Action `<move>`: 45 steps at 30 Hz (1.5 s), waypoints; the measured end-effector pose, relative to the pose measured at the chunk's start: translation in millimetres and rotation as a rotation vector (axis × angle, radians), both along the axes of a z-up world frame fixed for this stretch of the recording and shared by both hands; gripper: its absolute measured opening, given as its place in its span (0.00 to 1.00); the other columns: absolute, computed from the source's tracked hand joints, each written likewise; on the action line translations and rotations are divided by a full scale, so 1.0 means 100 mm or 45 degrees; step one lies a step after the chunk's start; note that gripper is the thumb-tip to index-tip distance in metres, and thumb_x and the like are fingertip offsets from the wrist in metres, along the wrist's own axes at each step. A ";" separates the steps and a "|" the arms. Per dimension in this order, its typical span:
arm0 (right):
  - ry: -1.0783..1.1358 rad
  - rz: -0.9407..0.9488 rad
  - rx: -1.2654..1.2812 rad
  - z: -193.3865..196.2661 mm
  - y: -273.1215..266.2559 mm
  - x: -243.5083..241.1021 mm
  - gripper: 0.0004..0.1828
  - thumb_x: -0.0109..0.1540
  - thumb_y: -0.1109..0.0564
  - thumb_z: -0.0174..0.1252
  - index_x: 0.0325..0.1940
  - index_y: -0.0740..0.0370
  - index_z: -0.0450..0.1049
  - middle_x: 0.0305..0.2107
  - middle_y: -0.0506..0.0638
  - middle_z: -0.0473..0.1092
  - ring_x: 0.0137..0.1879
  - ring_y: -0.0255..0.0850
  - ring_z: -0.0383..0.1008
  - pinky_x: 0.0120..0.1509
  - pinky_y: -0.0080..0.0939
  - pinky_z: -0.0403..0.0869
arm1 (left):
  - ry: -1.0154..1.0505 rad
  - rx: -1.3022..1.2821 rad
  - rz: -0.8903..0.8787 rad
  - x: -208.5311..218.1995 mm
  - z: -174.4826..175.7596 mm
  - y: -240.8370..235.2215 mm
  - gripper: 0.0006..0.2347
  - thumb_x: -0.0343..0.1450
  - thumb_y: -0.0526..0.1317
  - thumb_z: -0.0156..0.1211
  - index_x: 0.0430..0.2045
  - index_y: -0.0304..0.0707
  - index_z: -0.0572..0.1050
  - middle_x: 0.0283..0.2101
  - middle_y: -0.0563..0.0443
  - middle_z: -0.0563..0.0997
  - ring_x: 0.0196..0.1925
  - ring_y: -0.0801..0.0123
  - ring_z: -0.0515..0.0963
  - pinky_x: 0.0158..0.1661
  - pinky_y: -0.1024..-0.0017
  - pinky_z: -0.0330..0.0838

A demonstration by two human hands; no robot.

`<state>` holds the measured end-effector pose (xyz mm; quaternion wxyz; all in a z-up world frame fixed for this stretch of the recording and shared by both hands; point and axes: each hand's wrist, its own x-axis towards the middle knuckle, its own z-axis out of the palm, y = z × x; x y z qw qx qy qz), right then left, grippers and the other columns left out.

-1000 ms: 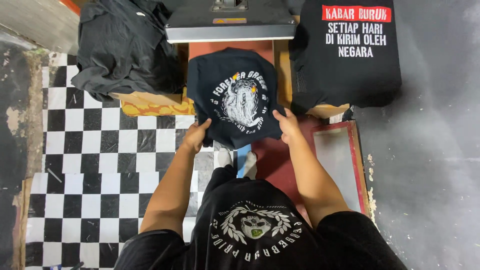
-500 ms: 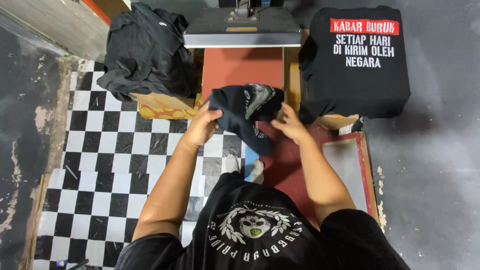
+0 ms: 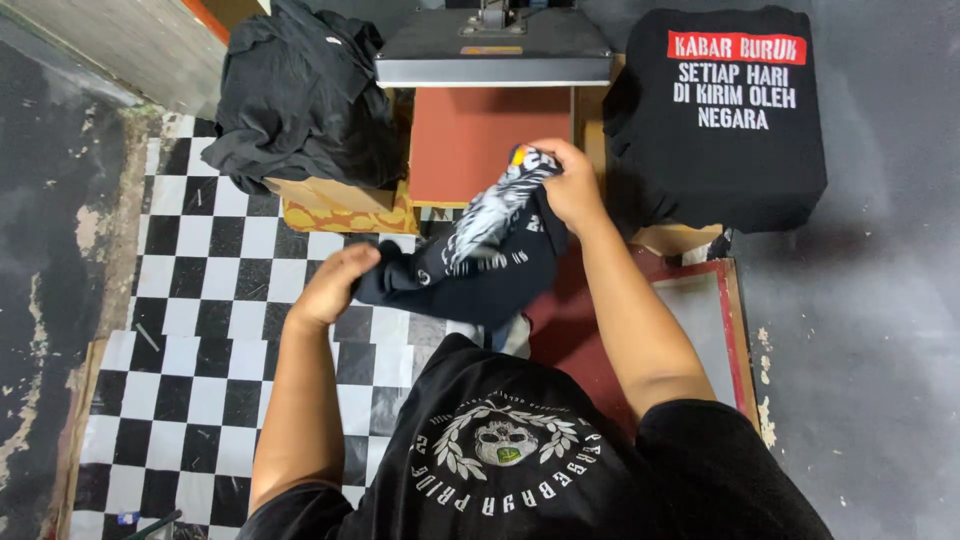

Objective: Printing designs onto black t-shirts using a heat press machine.

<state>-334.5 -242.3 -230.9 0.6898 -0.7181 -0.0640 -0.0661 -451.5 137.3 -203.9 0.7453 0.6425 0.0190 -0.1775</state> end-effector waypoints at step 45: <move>-0.101 0.819 -0.660 1.11 -0.27 -0.05 0.18 0.61 0.59 0.73 0.48 0.69 0.73 0.36 0.54 0.67 0.44 0.36 0.65 0.57 0.40 0.71 | -0.730 -0.017 -0.379 0.96 1.29 -1.13 0.11 0.75 0.26 0.57 0.51 0.29 0.74 0.47 0.55 0.78 0.50 0.78 0.77 0.52 0.77 0.72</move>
